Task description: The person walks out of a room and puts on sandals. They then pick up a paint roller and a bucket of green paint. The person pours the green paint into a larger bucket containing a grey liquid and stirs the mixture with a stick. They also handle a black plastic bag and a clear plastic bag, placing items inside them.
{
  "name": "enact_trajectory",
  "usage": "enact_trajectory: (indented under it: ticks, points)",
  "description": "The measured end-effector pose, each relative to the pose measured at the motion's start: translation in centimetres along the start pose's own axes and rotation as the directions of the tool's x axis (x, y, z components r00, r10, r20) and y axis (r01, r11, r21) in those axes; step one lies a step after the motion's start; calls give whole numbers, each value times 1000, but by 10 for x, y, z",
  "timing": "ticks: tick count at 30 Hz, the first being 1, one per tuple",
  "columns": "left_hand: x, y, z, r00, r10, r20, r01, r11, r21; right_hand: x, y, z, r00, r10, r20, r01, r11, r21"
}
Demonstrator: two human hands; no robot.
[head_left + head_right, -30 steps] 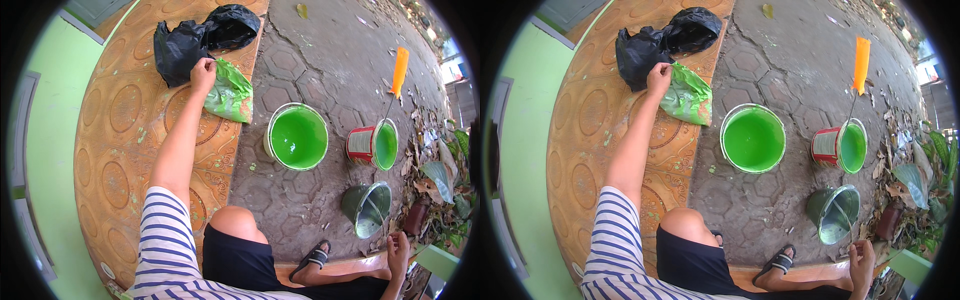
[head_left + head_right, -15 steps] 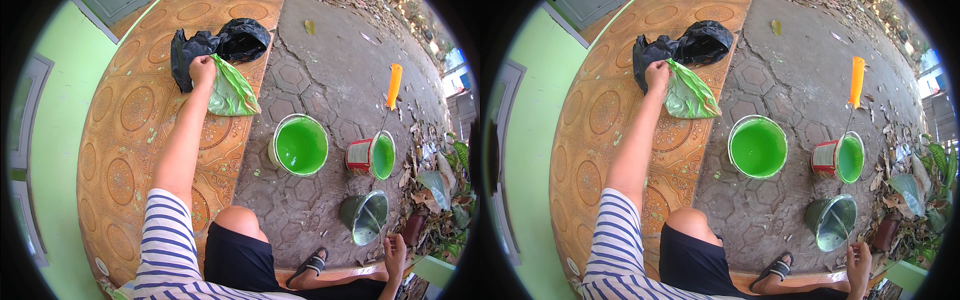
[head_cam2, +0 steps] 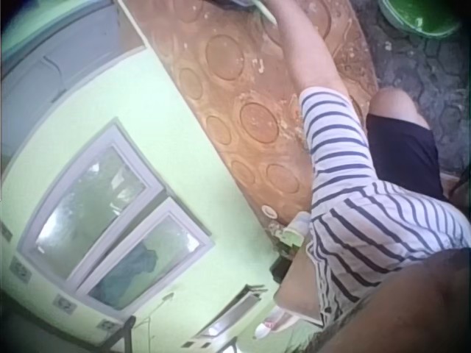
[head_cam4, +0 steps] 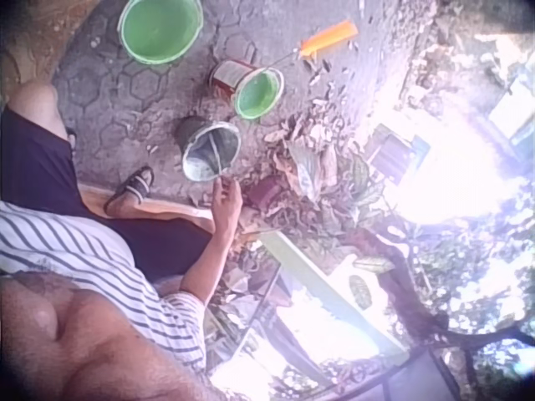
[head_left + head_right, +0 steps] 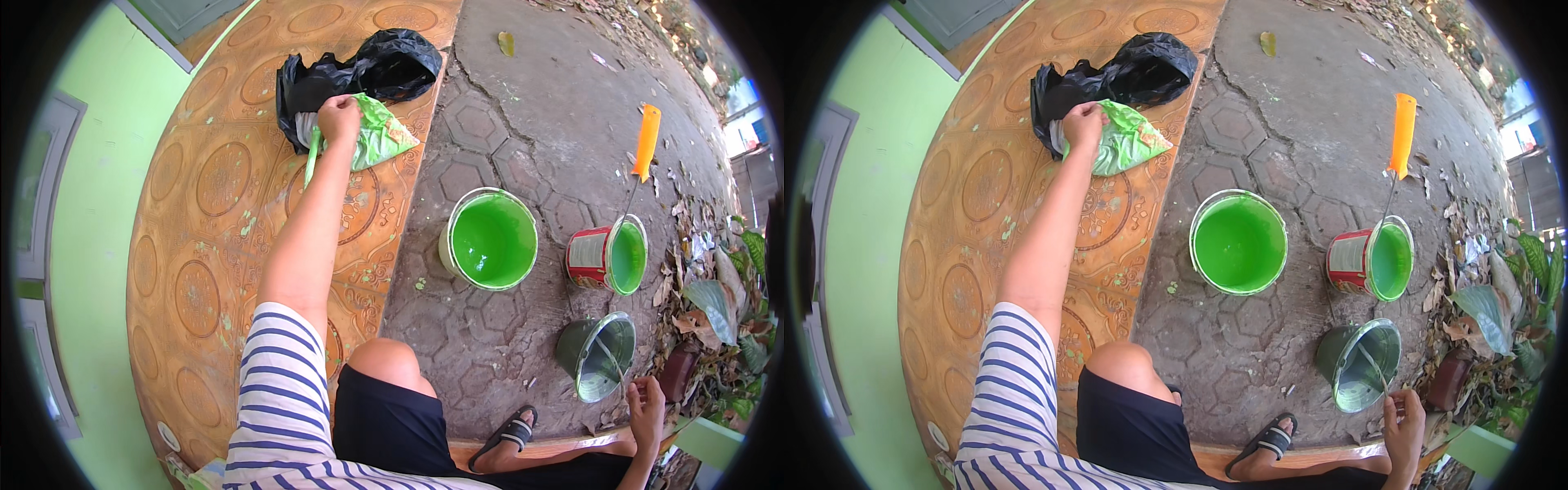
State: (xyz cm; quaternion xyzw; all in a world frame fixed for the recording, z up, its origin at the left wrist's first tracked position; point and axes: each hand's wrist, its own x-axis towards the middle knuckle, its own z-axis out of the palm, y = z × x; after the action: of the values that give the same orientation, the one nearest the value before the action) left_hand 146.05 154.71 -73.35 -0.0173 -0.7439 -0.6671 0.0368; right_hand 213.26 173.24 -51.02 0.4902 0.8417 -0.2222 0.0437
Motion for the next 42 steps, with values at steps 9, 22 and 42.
enact_trajectory:
  ticks: [9,22,42]
  points:
    - [-1,-9,-20,986,152,67,-166,925,342,-1,-2,4,999,-44,32,45,998,-33]
    - [12,0,-32,874,298,383,-449,796,406,-10,-20,-1,996,-42,75,47,997,-63]
    - [-3,12,-56,900,326,290,-422,817,392,-21,-87,11,974,-202,104,205,979,-19]
